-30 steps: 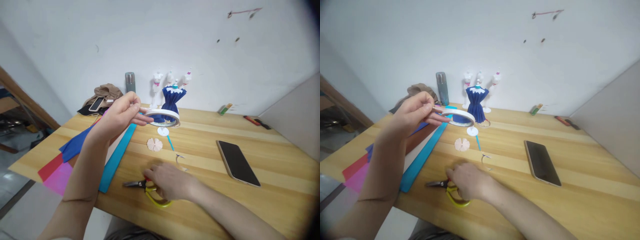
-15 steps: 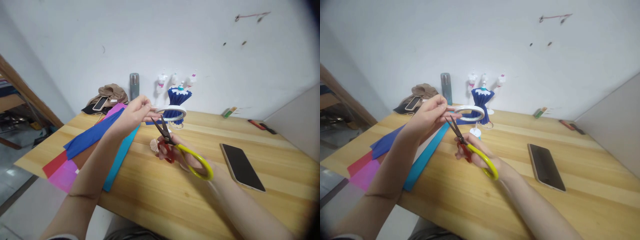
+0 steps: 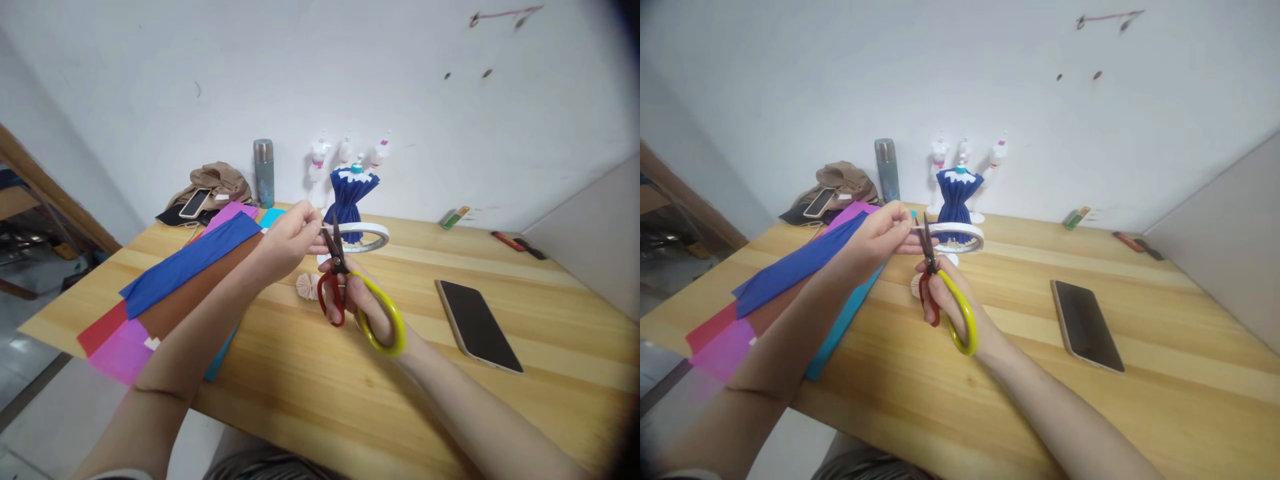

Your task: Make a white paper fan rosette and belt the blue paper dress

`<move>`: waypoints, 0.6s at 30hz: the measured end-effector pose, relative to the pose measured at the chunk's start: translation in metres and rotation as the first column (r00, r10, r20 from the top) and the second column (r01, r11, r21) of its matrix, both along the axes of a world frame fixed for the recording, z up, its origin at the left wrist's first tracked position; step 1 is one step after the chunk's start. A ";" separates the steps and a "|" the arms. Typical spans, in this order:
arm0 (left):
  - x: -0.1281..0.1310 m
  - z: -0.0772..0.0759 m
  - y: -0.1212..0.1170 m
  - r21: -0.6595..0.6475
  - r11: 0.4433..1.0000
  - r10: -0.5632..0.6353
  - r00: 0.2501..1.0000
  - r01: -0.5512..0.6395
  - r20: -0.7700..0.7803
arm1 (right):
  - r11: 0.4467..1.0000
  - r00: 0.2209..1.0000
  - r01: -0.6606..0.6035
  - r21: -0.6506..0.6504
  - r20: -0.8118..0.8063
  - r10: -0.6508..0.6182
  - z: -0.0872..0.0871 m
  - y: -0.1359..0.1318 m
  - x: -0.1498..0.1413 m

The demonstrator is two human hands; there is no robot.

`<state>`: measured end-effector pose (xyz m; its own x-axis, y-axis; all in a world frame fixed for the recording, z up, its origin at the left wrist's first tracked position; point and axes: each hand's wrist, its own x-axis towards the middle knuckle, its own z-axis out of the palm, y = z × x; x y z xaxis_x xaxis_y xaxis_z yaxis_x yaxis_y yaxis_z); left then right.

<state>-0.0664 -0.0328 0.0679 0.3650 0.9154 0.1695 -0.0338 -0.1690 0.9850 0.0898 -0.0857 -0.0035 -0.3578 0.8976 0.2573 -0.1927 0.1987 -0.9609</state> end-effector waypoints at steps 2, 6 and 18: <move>0.003 -0.004 0.001 0.012 1.000 0.020 1.000 -0.020 0.010 | 1.000 1.000 0.008 0.018 -0.010 -0.008 -0.003 0.001 -0.001; 0.007 -0.005 0.000 0.019 1.000 0.021 1.000 -0.021 0.015 | 1.000 0.998 0.009 0.020 -0.067 -0.008 -0.009 0.003 -0.006; 0.012 -0.013 0.005 0.032 0.997 0.069 0.997 -0.071 0.046 | 0.996 0.993 0.089 -0.023 -0.072 -0.091 -0.010 0.002 -0.015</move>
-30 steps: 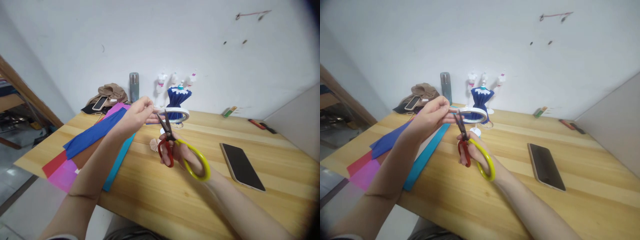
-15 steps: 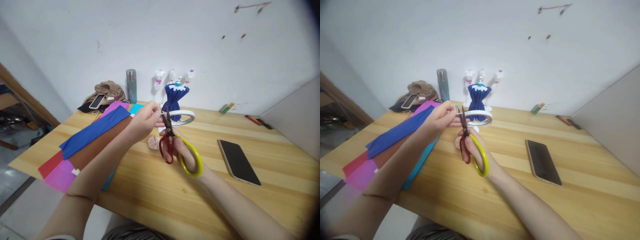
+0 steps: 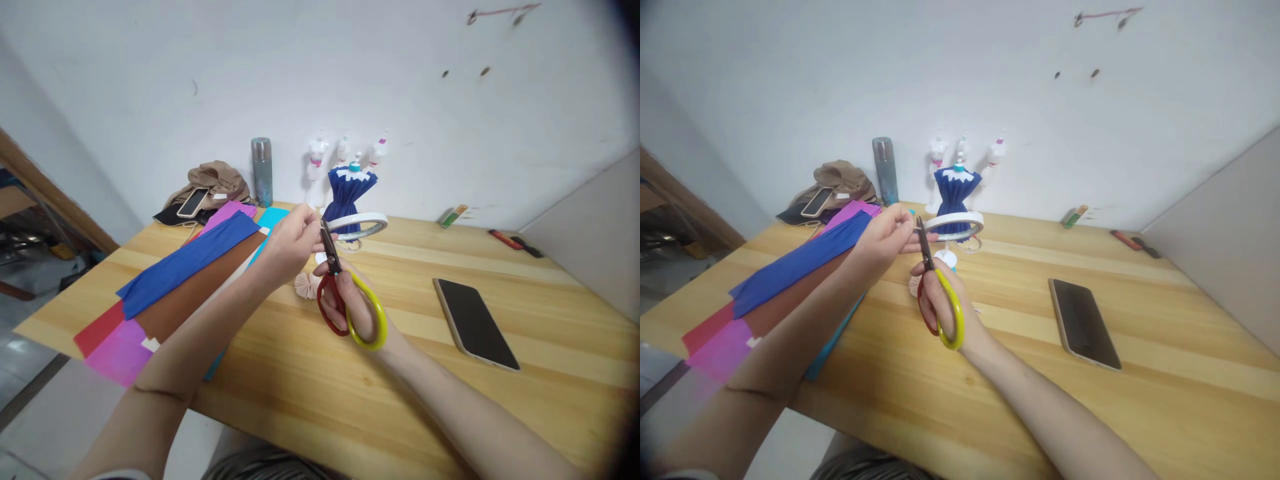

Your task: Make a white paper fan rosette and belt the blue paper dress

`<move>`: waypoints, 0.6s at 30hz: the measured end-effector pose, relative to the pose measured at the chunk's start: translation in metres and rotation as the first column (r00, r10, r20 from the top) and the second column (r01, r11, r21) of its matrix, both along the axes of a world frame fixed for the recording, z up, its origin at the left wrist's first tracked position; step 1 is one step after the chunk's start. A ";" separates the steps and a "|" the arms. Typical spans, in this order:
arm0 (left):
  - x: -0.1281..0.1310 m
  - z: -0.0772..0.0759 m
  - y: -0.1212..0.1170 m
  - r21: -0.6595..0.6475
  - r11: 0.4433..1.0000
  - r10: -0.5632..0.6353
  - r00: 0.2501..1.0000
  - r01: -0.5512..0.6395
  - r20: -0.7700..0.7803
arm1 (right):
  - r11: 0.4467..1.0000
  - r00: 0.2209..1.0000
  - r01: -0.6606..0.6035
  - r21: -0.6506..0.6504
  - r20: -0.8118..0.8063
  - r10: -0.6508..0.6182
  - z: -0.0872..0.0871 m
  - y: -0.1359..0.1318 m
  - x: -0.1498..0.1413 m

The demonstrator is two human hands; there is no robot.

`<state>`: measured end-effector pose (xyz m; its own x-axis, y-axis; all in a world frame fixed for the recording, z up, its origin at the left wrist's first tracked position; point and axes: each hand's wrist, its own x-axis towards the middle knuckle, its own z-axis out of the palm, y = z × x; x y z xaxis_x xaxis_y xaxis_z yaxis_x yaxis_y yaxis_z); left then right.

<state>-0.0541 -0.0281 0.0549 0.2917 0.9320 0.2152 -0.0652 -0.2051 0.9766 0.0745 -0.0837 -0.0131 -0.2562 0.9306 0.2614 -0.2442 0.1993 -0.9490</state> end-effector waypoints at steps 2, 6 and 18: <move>0.000 -0.001 0.001 -0.002 1.000 0.027 0.999 -0.027 -0.026 | 1.000 1.000 -0.006 -0.020 -0.011 0.006 0.000 0.000 -0.001; 0.000 -0.001 0.000 0.018 0.999 0.049 0.996 -0.048 -0.078 | 0.999 0.999 -0.028 -0.041 -0.016 0.027 -0.003 0.000 -0.001; 0.000 0.000 -0.002 0.029 0.999 0.040 0.995 -0.038 -0.088 | 0.999 0.996 -0.045 0.019 0.082 0.043 -0.005 0.002 -0.001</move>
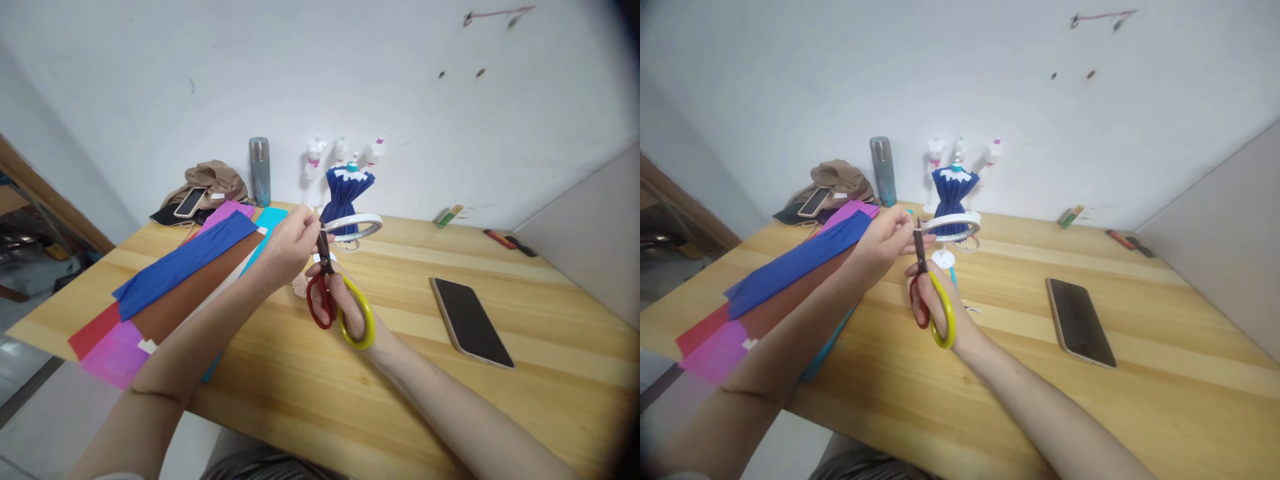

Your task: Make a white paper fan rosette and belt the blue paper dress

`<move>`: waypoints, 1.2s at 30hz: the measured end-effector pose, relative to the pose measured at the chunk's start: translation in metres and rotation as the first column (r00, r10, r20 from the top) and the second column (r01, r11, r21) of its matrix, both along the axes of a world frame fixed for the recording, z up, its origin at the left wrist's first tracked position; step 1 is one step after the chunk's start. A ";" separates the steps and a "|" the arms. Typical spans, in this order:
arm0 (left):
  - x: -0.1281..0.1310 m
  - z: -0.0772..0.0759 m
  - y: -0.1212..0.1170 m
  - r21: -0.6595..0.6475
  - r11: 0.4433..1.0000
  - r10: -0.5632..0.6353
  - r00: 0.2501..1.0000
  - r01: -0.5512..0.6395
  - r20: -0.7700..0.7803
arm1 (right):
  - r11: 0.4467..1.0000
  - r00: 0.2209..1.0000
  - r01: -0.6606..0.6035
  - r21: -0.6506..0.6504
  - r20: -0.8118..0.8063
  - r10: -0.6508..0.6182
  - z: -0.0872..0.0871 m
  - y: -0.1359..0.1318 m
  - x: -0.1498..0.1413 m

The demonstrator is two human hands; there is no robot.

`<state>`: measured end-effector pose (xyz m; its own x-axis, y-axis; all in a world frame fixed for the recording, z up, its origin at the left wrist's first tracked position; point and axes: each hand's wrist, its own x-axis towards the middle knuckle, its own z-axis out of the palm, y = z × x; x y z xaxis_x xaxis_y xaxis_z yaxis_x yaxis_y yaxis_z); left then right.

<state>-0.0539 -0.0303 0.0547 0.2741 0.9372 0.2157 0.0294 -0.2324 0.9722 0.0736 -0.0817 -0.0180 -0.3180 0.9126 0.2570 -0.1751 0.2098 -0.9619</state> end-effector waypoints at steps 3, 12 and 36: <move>-0.001 -0.003 0.006 -0.001 0.999 0.038 0.999 -0.038 0.006 | 0.999 0.994 0.050 -0.005 0.102 -0.049 -0.001 -0.002 0.002; -0.015 0.003 0.022 -0.023 0.993 0.119 0.987 -0.117 0.106 | 0.996 0.991 0.028 -0.083 0.135 -0.016 -0.001 -0.010 -0.001; -0.014 0.017 0.002 -0.110 0.994 -0.017 0.999 0.011 -0.048 | 0.839 0.861 0.508 0.195 -0.084 -0.502 0.025 -0.021 0.004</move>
<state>-0.0682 -0.0282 0.0715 0.2951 0.9504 0.0980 0.0750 -0.1253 0.9893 0.0780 -0.1023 0.0071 0.1830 0.8710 0.4559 -0.0179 0.4666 -0.8843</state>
